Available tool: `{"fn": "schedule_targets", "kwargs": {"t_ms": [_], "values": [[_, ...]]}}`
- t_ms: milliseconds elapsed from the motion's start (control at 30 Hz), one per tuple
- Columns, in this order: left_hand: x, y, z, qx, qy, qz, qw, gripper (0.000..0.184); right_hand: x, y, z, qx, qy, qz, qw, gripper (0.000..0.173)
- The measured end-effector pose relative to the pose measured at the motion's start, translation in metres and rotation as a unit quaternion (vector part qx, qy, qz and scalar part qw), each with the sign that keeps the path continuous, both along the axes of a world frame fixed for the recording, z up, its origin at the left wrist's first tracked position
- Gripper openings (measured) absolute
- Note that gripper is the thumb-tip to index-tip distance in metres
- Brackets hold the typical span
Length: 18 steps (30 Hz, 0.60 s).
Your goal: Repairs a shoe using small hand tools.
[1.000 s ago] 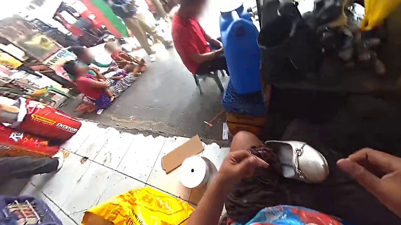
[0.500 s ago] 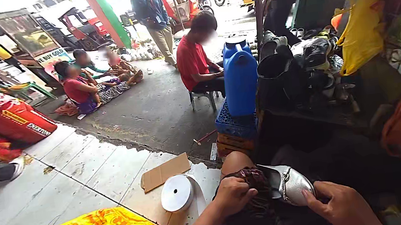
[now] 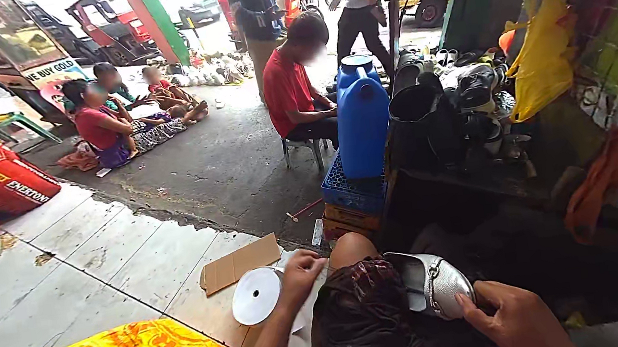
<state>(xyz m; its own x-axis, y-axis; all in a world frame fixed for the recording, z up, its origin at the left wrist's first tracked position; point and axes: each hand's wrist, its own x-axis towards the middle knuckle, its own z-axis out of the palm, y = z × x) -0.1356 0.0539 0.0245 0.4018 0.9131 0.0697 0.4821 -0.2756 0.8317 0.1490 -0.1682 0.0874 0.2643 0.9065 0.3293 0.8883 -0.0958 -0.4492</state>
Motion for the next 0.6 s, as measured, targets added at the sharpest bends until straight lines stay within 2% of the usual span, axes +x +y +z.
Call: {"fn": "schedule_targets", "kwargs": {"t_ms": [67, 100, 167, 200, 267, 333, 400, 467, 533, 600], "values": [[-0.002, 0.01, 0.032, 0.021, 0.134, 0.081, 0.987, 0.028, -0.001, 0.005, -0.002, 0.014, -0.008, -0.009, 1.0, 0.043], [0.005, 0.006, 0.049, 0.034, 0.147, 0.081, 0.985, 0.037, -0.002, 0.009, -0.004, 0.028, -0.016, -0.013, 0.999, 0.044], [0.036, -0.015, 0.073, 0.033, 0.088, 0.004, 0.996, 0.049, -0.001, 0.02, -0.006, 0.059, -0.034, -0.02, 0.997, 0.046], [0.055, -0.027, 0.077, -0.003, 0.039, -0.056, 0.998, 0.052, -0.001, 0.026, -0.005, 0.071, -0.04, -0.021, 0.996, 0.047], [0.094, -0.039, 0.072, -0.118, -0.034, -0.191, 0.974, 0.062, 0.002, 0.034, -0.002, 0.087, -0.05, -0.017, 0.995, 0.049], [0.127, -0.041, 0.059, -0.257, -0.092, -0.285, 0.919, 0.068, 0.004, 0.04, 0.0, 0.107, -0.065, -0.02, 0.992, 0.049], [0.152, -0.039, 0.038, -0.363, -0.199, -0.314, 0.854, 0.07, 0.008, 0.043, 0.001, 0.125, -0.079, -0.026, 0.989, 0.049], [0.167, -0.039, 0.018, -0.441, -0.327, -0.341, 0.763, 0.074, 0.012, 0.042, -0.002, 0.141, -0.081, -0.024, 0.986, 0.047], [0.178, -0.039, 0.003, -0.461, -0.403, -0.37, 0.698, 0.09, 0.013, 0.041, -0.005, 0.15, -0.082, -0.02, 0.985, 0.047], [0.186, -0.039, -0.008, -0.462, -0.433, -0.381, 0.674, 0.1, 0.015, 0.041, -0.009, 0.148, -0.078, -0.016, 0.986, 0.047]]}}
